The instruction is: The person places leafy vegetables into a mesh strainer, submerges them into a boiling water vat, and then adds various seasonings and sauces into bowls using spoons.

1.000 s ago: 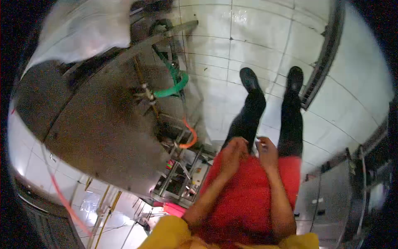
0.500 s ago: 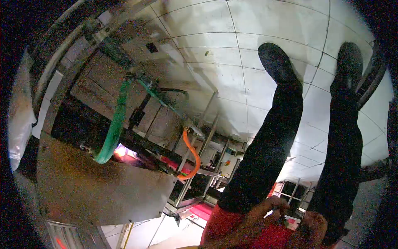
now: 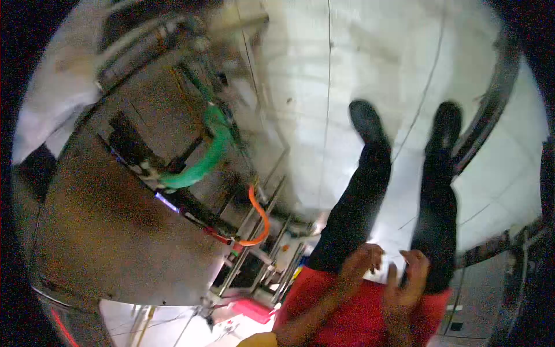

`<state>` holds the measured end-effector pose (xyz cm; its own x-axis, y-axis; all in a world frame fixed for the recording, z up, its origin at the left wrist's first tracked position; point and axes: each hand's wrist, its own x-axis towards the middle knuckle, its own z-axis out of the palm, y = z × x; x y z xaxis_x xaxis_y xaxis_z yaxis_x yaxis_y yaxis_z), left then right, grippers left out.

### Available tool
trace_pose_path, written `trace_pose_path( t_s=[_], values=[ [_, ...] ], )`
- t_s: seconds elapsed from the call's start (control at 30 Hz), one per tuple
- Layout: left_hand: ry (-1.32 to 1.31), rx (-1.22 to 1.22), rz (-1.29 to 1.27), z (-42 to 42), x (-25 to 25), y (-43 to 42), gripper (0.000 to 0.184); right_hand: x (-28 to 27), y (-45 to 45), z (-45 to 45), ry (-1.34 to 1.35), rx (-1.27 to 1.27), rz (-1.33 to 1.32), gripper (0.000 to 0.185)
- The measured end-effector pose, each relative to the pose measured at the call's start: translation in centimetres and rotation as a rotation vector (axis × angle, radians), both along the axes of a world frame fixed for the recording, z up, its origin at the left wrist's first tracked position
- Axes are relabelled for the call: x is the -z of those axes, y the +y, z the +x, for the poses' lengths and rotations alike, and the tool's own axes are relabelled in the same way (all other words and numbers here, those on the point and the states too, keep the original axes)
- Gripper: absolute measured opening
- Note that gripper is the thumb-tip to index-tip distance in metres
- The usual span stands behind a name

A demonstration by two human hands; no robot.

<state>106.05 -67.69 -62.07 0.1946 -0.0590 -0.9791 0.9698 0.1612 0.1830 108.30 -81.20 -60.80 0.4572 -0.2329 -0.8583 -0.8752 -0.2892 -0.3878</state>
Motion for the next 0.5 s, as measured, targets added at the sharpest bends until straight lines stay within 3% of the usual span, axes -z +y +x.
trace_pose_path(
  t_s=[0.07,0.1,0.2,0.27,0.37,0.5],
  values=[
    [-0.011,0.131,0.066,-0.7,0.8,0.0,0.032,0.3,-0.2,0.0,-0.104,-0.033,-0.089,0.023],
    [0.044,0.001,0.086,-4.8,2.2,0.7,0.029,-0.5,-0.4,0.5,-0.164,-0.001,-0.139,0.023],
    [-0.12,0.269,0.289,-0.6,-2.0,-1.7,0.022,-3.3,-1.6,-0.9,-0.225,-0.087,-0.324,0.033],
    [-0.453,0.398,0.332,0.5,-4.7,-2.7,0.022,-7.0,-3.8,-0.2,-0.323,-0.124,-0.325,0.035],
    [-0.731,0.527,0.308,4.3,-10.8,-5.0,0.023,-13.4,-8.8,1.5,-0.36,-0.064,-0.264,0.034],
    [-0.817,0.665,0.212,11.3,-16.7,-5.2,0.025,-18.3,-18.4,4.2,-0.36,-0.093,-0.394,0.034]
  ],
)
